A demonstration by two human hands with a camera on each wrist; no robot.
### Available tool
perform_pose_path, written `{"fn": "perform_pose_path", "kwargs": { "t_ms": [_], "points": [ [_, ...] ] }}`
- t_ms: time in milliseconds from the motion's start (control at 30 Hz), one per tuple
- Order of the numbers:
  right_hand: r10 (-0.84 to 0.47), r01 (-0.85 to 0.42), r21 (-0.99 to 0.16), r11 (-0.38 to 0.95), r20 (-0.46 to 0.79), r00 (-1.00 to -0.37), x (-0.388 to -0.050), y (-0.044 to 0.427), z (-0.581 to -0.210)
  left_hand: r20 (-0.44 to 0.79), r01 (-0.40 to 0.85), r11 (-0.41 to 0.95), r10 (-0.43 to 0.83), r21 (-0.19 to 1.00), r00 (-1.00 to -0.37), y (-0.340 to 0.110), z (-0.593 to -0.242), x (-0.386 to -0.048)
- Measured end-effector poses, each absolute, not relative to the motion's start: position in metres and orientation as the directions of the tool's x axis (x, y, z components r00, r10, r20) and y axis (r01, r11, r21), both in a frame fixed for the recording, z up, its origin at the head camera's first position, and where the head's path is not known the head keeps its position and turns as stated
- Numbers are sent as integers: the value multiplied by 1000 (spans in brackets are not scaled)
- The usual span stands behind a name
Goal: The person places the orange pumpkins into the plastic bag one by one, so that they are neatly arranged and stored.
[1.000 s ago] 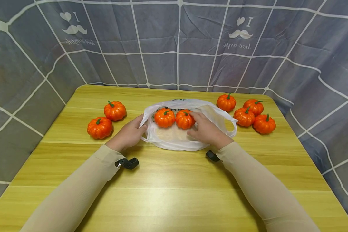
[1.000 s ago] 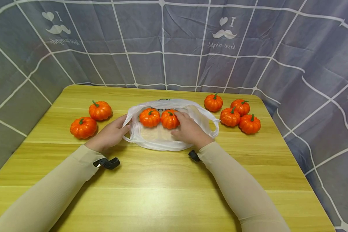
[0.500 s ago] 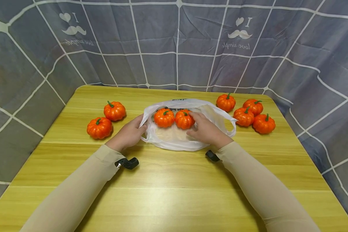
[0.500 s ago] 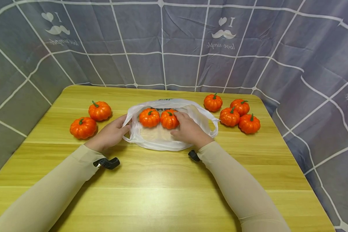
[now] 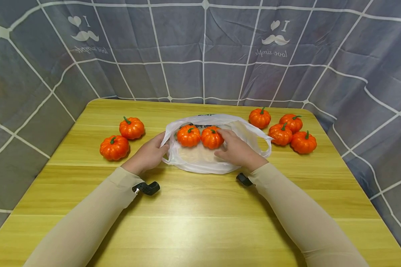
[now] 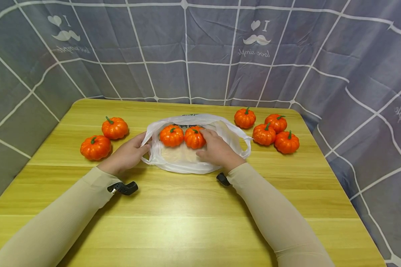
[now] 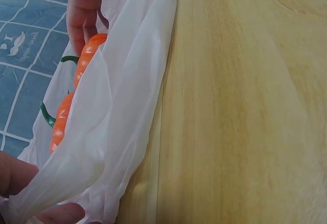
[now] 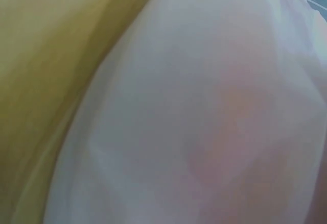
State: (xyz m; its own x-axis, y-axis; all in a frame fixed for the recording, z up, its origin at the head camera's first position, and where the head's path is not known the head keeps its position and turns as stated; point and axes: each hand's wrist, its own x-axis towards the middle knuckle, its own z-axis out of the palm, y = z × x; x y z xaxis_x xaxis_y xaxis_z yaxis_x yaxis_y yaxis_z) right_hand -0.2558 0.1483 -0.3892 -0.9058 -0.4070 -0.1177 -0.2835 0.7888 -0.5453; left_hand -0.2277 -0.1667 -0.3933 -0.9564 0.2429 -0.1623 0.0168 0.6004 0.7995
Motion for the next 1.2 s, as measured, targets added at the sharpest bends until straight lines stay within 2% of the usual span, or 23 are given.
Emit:
{"fn": "perform_pose_path", "kwargs": {
  "t_ms": [1200],
  "points": [
    [-412, -307, -557, 772, -70, -908, -255, 147, -396, -159, 32, 635, 242, 771, -957, -169, -399, -227]
  ]
}}
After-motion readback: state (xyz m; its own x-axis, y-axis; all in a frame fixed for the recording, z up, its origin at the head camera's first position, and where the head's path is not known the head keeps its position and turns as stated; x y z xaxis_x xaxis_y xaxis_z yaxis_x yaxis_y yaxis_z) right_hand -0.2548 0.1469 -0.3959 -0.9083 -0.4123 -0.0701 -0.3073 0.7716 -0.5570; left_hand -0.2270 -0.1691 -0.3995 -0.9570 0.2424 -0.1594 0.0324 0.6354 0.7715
